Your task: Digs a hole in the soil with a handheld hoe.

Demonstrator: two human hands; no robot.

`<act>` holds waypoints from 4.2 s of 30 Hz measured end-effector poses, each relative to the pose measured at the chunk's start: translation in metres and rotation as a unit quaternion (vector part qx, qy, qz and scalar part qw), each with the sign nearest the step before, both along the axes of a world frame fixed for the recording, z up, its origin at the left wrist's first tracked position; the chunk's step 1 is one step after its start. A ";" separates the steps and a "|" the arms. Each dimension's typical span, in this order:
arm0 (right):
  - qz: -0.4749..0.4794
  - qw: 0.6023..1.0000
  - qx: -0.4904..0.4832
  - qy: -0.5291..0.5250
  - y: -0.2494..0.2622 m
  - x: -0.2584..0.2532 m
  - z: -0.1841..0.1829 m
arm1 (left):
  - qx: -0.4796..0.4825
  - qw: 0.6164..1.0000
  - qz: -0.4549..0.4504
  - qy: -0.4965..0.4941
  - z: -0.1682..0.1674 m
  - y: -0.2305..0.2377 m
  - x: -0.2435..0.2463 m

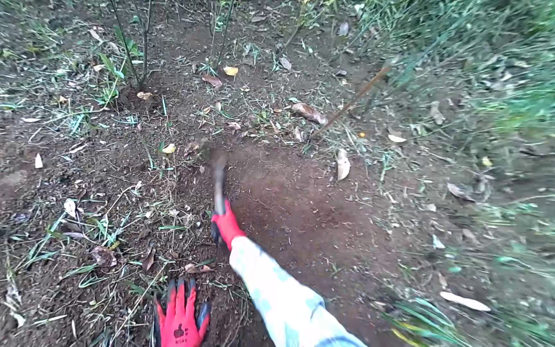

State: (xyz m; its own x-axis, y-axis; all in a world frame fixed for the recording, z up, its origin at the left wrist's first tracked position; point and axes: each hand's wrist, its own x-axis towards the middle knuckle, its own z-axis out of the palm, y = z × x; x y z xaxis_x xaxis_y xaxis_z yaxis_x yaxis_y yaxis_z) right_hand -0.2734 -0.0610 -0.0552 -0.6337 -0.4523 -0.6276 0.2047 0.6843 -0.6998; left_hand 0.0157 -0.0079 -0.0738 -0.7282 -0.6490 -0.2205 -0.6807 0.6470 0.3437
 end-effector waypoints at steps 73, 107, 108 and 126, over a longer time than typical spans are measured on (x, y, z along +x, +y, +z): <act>0.249 0.956 0.106 0.112 0.024 -0.014 0.103 | -0.152 0.976 0.143 0.062 0.027 -0.004 0.085; 0.226 0.962 0.143 -0.048 0.151 0.072 0.126 | -0.140 0.977 0.151 0.048 0.021 -0.001 0.082; 0.188 0.974 0.122 -0.020 0.146 0.054 0.127 | -0.139 0.978 0.150 0.053 0.021 -0.002 0.082; 0.161 0.976 0.124 -0.077 0.184 0.172 0.087 | -0.103 0.983 0.145 0.046 0.023 -0.005 0.086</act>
State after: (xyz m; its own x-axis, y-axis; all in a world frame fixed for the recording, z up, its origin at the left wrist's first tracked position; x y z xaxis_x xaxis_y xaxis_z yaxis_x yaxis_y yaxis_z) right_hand -0.1011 0.1226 0.0322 -0.3730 -0.4345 -0.8198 0.0405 0.8751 -0.4823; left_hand 0.1012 -0.0128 -0.0508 -0.5170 -0.8560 -0.0045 -0.8189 0.4931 0.2936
